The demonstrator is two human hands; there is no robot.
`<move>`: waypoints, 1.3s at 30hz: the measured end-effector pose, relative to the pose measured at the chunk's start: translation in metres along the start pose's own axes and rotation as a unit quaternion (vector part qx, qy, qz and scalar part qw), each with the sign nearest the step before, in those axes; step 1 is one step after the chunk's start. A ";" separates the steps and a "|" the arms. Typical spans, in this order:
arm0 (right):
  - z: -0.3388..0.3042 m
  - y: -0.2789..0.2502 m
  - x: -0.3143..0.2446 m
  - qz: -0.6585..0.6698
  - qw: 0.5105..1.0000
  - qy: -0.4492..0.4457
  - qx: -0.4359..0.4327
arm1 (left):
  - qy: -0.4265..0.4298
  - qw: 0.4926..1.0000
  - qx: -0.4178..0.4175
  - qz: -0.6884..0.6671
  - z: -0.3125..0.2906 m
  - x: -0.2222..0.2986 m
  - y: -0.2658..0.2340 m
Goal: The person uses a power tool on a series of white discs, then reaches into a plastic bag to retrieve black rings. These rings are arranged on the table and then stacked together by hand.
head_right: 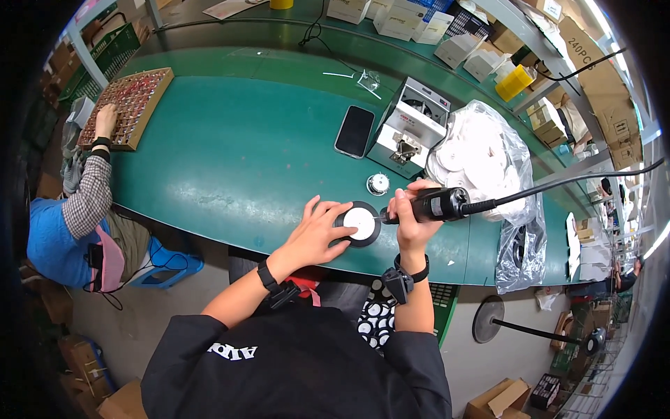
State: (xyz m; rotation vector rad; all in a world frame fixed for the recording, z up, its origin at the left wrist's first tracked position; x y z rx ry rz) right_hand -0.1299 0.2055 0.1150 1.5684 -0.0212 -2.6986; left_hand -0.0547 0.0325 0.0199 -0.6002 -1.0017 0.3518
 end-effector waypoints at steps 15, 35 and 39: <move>0.006 0.004 0.020 0.012 0.999 0.039 -0.013 | 0.017 1.000 0.001 0.008 -0.001 0.001 0.000; -0.073 -0.103 -0.091 0.092 0.988 0.000 0.124 | 0.192 0.963 -0.184 -0.045 -0.019 0.089 0.073; -0.060 -0.114 -0.068 0.001 0.985 0.077 0.153 | 0.176 0.951 -0.234 -0.100 -0.012 0.097 0.063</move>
Point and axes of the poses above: each hand's wrist, its own z-axis towards the middle knuckle, its own y-axis out of the palm, x = y × z, the point moved 6 cm from there along z, towards the middle knuckle, and after that the axes turned 10 degrees about -z, right-handed, at the moved point
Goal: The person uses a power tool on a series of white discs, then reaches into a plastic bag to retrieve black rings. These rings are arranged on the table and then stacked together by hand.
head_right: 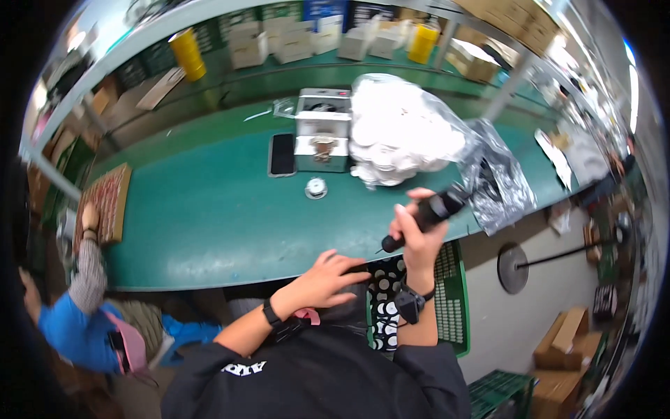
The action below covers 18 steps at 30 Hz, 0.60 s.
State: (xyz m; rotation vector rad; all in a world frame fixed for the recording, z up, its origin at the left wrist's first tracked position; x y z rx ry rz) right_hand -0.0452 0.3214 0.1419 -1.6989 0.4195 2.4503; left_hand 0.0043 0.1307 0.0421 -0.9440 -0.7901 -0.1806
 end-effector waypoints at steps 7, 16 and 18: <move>0.071 -0.006 0.073 -0.019 0.996 0.084 0.019 | -0.106 0.977 0.136 0.129 -0.046 -0.042 -0.062; 0.107 -0.055 0.099 -0.190 0.979 -0.006 0.072 | -0.189 0.942 0.195 0.195 -0.074 -0.040 -0.070; 0.127 -0.155 0.096 -0.245 0.938 -0.050 0.240 | -0.201 0.937 0.195 0.207 -0.061 -0.039 -0.067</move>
Point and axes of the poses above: each hand's wrist, its own z-axis towards the middle knuckle, its own y-axis out of the palm, x = y × z, the point moved 6 cm from there along z, towards the middle knuckle, and after that the axes turned 10 degrees about -z, right-handed, at the moved point
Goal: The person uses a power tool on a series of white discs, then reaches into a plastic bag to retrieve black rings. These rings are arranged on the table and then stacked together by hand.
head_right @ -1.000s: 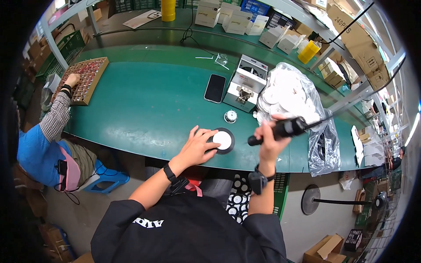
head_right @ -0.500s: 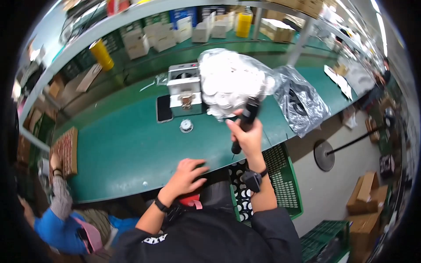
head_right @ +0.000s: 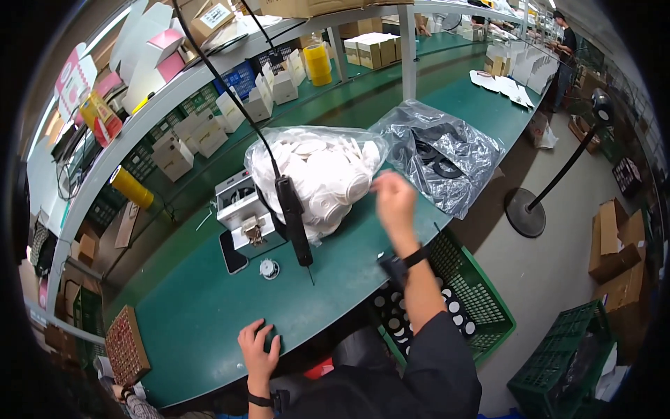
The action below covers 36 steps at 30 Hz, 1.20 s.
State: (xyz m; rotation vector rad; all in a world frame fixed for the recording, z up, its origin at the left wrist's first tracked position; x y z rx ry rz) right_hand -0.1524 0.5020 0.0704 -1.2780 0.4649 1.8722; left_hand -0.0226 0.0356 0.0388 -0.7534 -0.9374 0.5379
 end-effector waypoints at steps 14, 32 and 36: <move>0.161 -0.035 0.108 -0.574 0.745 -0.022 -0.340 | -0.008 0.999 -0.007 0.034 0.007 -0.002 0.009; 0.030 -0.113 0.085 -0.437 0.867 -0.207 -0.120 | -0.017 0.999 -0.018 0.023 0.010 -0.003 0.009; 0.003 -0.094 0.059 -0.359 0.882 -0.269 -0.144 | -0.016 0.999 -0.015 0.024 0.009 -0.003 0.010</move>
Point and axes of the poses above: each hand's wrist, its own z-axis towards the middle knuckle, its own y-axis out of the palm, x = y × z, the point moved 6 cm from there along z, towards the middle knuckle, and after that the axes turned 10 degrees about -z, right-handed, at the moved point
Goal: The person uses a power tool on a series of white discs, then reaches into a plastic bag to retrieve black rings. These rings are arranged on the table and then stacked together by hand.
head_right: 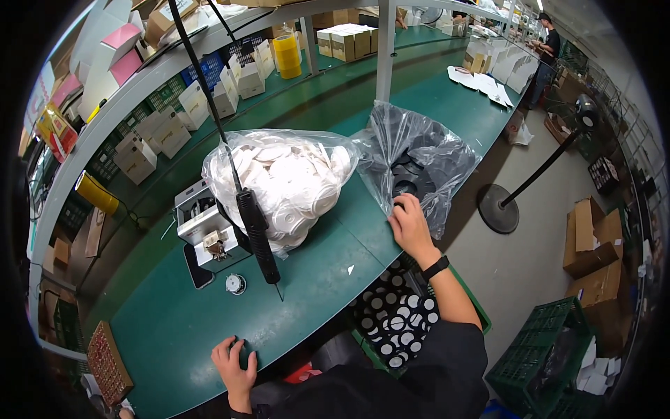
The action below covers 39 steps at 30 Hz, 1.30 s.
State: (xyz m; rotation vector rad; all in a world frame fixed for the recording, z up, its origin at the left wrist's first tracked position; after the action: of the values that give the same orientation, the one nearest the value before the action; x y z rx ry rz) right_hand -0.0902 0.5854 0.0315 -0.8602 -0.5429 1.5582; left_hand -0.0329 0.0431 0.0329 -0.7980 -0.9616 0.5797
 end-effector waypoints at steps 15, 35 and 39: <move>0.042 -0.003 0.156 -0.115 0.960 0.170 -0.190 | 0.000 1.000 0.006 -0.018 0.000 0.002 -0.003; 0.065 -0.011 0.205 -0.306 0.879 0.257 -0.259 | -0.008 0.999 0.021 -0.030 -0.002 -0.001 -0.008; 0.072 -0.009 0.209 -0.401 0.854 0.247 -0.221 | -0.007 0.999 0.022 -0.030 -0.002 0.000 -0.007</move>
State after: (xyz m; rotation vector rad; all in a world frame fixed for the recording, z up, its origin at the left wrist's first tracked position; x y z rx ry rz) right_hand -0.1426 0.8002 0.0371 -1.1354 -0.7617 0.4155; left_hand -0.0304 0.0382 0.0381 -0.7235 -0.9786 0.5526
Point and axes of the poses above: each hand's wrist, its own z-axis towards the middle knuckle, its own y-axis out of the palm, x = y × z, the point moved 6 cm from there along z, towards the middle knuckle, and after that the axes turned 10 degrees about -z, right-handed, at the moved point
